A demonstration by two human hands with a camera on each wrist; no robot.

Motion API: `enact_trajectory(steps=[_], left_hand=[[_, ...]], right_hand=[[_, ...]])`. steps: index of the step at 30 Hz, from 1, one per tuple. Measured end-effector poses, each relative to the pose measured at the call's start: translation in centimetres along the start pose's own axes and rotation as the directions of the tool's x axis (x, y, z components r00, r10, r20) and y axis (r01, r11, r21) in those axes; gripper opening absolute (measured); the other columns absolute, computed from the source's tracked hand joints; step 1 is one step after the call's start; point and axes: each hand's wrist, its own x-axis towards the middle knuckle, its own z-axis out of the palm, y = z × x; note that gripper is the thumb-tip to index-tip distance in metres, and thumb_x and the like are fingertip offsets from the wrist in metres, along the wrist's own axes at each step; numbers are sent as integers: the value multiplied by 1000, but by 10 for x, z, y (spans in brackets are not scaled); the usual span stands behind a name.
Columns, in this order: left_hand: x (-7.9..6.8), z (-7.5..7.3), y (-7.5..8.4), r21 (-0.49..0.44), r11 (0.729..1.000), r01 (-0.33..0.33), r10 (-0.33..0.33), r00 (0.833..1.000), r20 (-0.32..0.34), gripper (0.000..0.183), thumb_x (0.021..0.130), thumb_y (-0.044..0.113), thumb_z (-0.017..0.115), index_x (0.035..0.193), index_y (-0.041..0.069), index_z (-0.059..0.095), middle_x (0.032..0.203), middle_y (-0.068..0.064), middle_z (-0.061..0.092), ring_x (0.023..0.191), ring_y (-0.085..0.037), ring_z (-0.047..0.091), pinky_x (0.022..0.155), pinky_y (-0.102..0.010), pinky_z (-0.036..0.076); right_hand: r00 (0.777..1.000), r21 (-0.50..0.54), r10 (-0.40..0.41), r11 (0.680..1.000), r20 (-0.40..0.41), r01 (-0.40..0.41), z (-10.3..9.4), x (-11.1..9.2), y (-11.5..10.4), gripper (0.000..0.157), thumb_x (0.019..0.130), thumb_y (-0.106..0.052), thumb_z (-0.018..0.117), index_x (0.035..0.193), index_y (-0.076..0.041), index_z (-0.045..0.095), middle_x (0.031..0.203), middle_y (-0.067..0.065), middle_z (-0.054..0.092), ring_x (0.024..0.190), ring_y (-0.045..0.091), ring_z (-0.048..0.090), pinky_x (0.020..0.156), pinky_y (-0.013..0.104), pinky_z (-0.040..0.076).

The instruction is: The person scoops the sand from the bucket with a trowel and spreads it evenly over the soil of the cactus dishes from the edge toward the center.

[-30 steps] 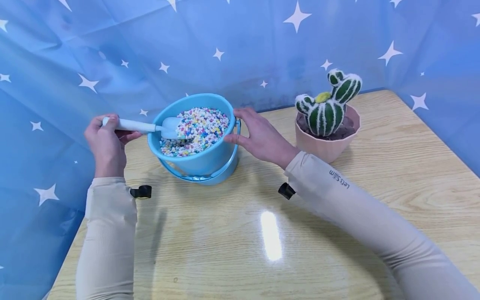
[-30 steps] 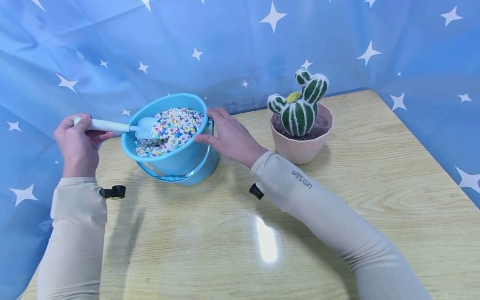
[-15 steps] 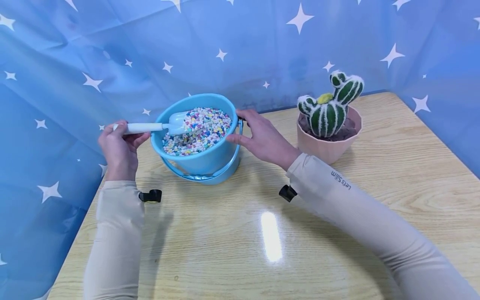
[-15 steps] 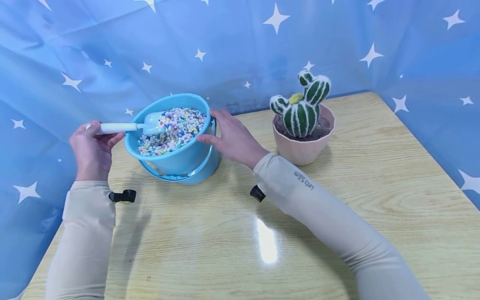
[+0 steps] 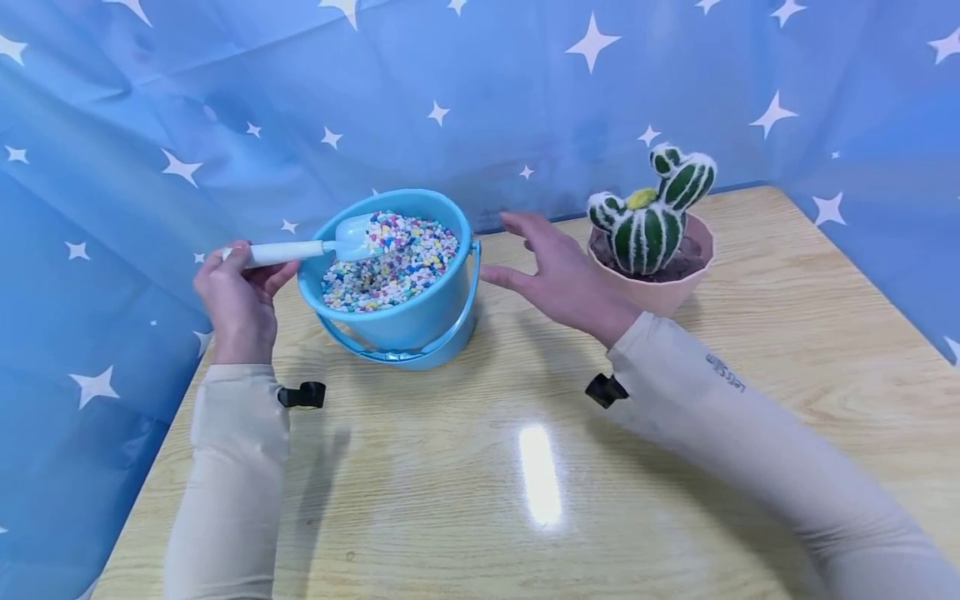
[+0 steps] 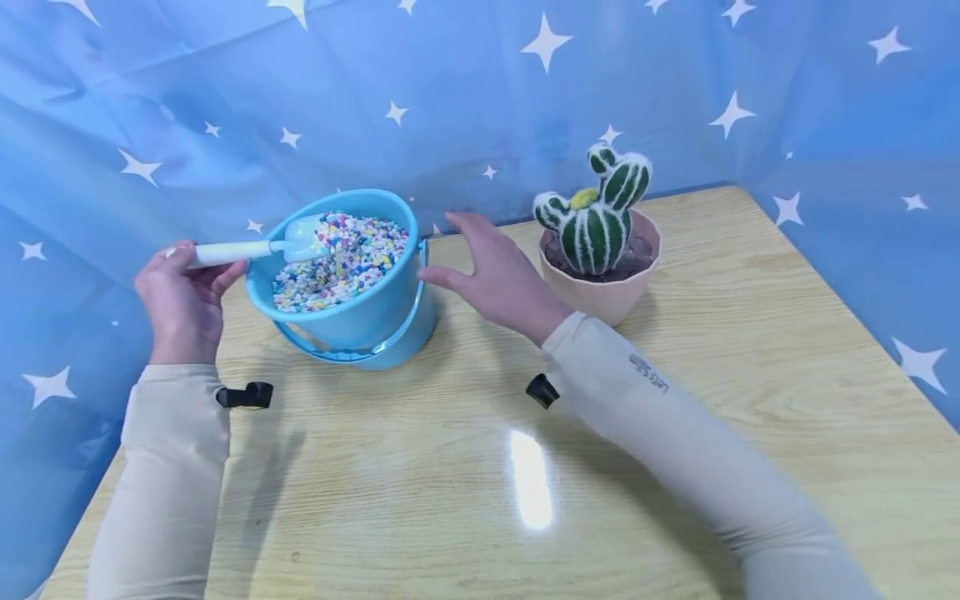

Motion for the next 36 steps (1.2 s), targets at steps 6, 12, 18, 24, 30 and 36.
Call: enact_trajectory(steps=[6,12,18,24,30,36], left_hand=[[-7,10,8,-58,998,-2,3,1000,28,12,103,6,48,97,-5,48,98,-21,55,63,-29,65,69,-38,63],[-16,26,9,-90,996,-5,12,997,72,16,102,3,48,91,-8,52,95,-22,57,63,-30,67,70,-41,62],[-24,42,7,-104,994,10,1,995,103,14,102,2,49,92,-8,51,89,-21,57,62,-30,68,68,-41,62],[-30,59,3,-102,995,21,-8,992,129,13,102,2,49,96,-9,52,89,-21,57,61,-30,68,66,-39,63],[-35,74,-1,-100,994,33,-15,985,171,14,102,2,47,95,-9,52,93,-22,56,65,-31,70,66,-38,63],[-41,86,-6,-69,996,49,-34,978,205,15,104,4,45,98,-9,51,97,-22,57,71,-31,71,71,-39,62]], right_hand=[[997,-55,-39,998,-66,35,-22,-28,9,81,91,-53,65,153,-13,32,150,8,39,133,33,42,108,49,40],[983,-82,-78,995,-168,65,-42,-57,18,68,92,-36,70,148,-9,41,144,12,46,130,32,46,105,51,42],[972,-43,-52,998,-229,43,-57,-72,25,62,91,-28,73,145,-11,46,141,11,51,124,34,50,100,53,45],[958,-48,-28,999,-286,15,-71,-86,34,57,92,-25,73,142,-12,50,135,10,54,116,31,56,95,42,49],[945,-43,32,998,-326,-49,-87,-101,43,52,94,-28,70,140,-11,52,134,8,56,119,31,56,98,42,50],[924,-72,35,995,-380,-68,-103,-108,59,51,94,-28,70,137,-7,54,128,11,59,118,26,56,101,29,48]])
